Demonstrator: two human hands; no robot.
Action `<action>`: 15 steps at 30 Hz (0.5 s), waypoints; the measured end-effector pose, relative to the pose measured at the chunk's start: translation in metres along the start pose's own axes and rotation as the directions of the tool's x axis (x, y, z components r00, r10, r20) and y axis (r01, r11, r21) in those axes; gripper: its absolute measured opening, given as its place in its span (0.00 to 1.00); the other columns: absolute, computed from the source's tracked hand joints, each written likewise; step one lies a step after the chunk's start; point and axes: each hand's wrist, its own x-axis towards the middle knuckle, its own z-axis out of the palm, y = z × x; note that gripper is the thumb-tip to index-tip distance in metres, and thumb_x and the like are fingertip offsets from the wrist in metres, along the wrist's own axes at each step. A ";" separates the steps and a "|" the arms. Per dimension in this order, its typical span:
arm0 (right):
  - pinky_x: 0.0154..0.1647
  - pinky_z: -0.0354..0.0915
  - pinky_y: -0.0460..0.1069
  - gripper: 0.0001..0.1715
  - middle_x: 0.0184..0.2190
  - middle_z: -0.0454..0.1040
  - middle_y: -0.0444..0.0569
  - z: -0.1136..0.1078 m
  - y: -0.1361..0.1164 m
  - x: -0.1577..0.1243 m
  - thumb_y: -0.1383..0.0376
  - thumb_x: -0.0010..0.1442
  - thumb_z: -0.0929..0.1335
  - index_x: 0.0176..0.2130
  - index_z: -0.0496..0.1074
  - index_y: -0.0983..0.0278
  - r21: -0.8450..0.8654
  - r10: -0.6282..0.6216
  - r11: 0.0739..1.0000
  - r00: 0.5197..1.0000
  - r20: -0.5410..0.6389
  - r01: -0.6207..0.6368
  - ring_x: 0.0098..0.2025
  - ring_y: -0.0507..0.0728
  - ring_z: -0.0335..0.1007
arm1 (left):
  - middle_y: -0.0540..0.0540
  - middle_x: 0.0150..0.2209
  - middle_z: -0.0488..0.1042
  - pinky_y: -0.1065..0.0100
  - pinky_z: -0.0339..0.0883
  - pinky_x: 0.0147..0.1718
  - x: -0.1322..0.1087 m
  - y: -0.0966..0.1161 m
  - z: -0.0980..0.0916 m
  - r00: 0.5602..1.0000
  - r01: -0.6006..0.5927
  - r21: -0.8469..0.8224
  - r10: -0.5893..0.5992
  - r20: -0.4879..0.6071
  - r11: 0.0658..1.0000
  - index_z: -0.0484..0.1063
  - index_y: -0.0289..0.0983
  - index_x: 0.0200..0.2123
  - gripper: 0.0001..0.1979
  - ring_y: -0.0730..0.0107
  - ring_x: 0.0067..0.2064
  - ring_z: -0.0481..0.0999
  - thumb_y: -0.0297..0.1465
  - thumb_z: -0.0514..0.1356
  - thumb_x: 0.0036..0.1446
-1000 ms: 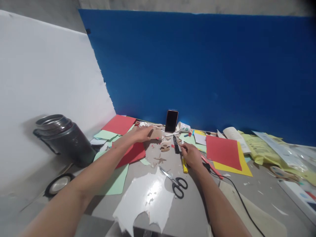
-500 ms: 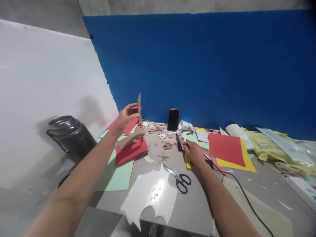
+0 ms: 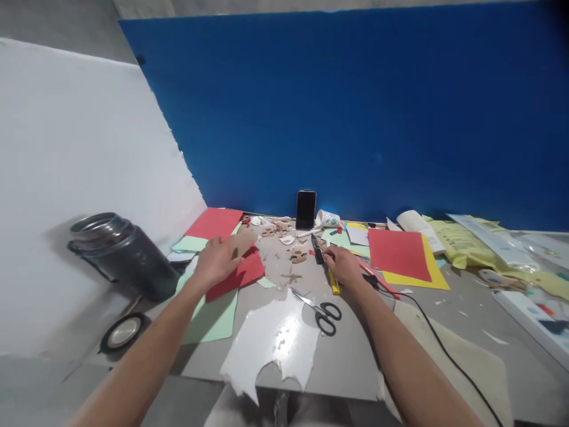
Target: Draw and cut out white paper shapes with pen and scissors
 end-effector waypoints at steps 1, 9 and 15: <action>0.44 0.61 0.49 0.11 0.38 0.81 0.51 0.001 0.001 0.000 0.67 0.65 0.65 0.39 0.79 0.61 0.004 0.003 1.000 1.000 -0.001 -0.003 0.42 0.59 0.73 | 0.34 0.48 0.79 0.57 0.70 0.44 -0.001 0.006 0.005 0.999 0.006 0.019 -0.005 -0.034 1.000 0.76 0.37 0.48 0.19 0.44 0.49 0.77 0.35 0.62 0.52; 0.44 0.61 0.49 0.12 0.38 0.81 0.50 0.002 0.006 0.001 0.67 0.65 0.65 0.38 0.79 0.61 0.015 -0.004 1.000 1.000 -0.019 0.004 0.42 0.58 0.73 | 0.38 0.52 0.79 0.59 0.68 0.48 0.015 0.074 0.031 0.966 -0.198 -0.310 0.239 0.100 0.930 0.76 0.39 0.47 0.19 0.47 0.52 0.77 0.40 0.64 0.52; 0.43 0.61 0.48 0.13 0.39 0.81 0.51 -0.001 0.002 0.002 0.67 0.65 0.64 0.39 0.79 0.62 0.007 0.038 0.999 0.999 0.009 -0.038 0.43 0.58 0.74 | 0.36 0.52 0.77 0.59 0.68 0.46 0.038 0.085 0.076 0.955 -0.174 -0.371 0.249 0.163 0.912 0.75 0.38 0.47 0.25 0.46 0.52 0.75 0.43 0.68 0.48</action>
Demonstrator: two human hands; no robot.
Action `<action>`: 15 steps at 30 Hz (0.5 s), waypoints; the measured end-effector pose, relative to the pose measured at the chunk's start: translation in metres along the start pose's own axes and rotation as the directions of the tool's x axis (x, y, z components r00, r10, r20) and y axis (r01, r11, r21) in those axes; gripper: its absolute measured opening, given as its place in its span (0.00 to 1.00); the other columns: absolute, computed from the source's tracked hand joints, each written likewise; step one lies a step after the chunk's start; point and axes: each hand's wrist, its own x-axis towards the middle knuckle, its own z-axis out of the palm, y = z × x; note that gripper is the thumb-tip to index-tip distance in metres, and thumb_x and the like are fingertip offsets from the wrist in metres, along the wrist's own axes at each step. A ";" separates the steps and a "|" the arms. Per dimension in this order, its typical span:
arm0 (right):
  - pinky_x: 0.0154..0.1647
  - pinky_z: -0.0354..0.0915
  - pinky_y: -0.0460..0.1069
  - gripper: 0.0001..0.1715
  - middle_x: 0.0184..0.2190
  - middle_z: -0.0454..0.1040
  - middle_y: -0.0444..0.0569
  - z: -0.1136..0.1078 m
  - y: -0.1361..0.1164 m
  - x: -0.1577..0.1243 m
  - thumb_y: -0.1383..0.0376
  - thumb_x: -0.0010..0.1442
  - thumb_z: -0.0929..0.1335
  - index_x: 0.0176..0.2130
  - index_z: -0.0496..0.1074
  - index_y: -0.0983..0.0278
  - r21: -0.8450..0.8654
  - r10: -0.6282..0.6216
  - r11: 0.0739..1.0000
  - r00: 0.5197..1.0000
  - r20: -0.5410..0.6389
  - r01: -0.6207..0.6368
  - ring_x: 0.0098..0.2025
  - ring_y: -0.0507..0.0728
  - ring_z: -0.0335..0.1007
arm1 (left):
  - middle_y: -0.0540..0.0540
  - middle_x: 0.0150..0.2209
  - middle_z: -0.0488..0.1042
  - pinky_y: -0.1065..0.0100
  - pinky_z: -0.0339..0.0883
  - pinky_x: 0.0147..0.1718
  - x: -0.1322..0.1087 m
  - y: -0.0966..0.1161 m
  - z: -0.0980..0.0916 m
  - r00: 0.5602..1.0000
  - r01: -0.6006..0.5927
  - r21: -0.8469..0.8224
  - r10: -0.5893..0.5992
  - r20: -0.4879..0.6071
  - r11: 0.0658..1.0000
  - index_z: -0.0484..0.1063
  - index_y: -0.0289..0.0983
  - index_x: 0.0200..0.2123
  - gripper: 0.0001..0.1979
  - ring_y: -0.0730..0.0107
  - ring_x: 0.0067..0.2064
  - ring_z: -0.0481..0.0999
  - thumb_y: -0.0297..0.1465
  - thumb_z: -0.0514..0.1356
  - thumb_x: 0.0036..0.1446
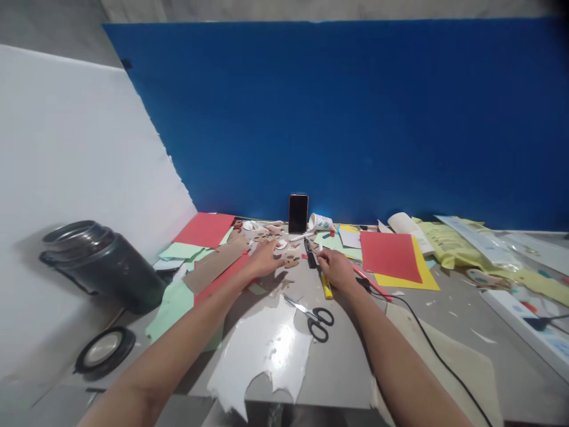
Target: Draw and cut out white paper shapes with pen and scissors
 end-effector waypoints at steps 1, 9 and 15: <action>0.43 0.61 0.48 0.13 0.39 0.81 0.51 -0.001 -0.001 0.000 0.67 0.66 0.64 0.40 0.79 0.62 -0.004 0.000 1.000 1.000 0.005 0.000 0.43 0.59 0.74 | 0.38 0.48 0.78 0.60 0.67 0.44 0.003 -0.001 0.005 1.000 0.001 -0.015 -0.001 0.003 1.000 0.75 0.39 0.45 0.23 0.48 0.49 0.75 0.44 0.68 0.48; 0.43 0.60 0.49 0.13 0.41 0.81 0.51 -0.006 -0.008 -0.001 0.66 0.66 0.64 0.42 0.79 0.61 -0.047 0.011 0.999 1.000 0.027 -0.010 0.44 0.59 0.73 | 0.49 0.32 0.75 0.65 0.65 0.35 0.018 -0.001 0.031 0.993 0.033 -0.158 -0.051 -0.108 0.987 0.70 0.39 0.30 0.08 0.63 0.35 0.74 0.30 0.67 0.47; 0.41 0.60 0.48 0.12 0.40 0.81 0.51 -0.006 -0.008 -0.001 0.66 0.66 0.65 0.40 0.79 0.61 -0.037 0.009 0.999 1.000 0.019 -0.008 0.43 0.59 0.73 | 0.46 0.36 0.78 0.63 0.66 0.41 0.035 -0.036 -0.013 0.961 0.104 -0.127 -0.133 -0.241 0.986 0.70 0.39 0.32 0.07 0.62 0.40 0.75 0.25 0.61 0.49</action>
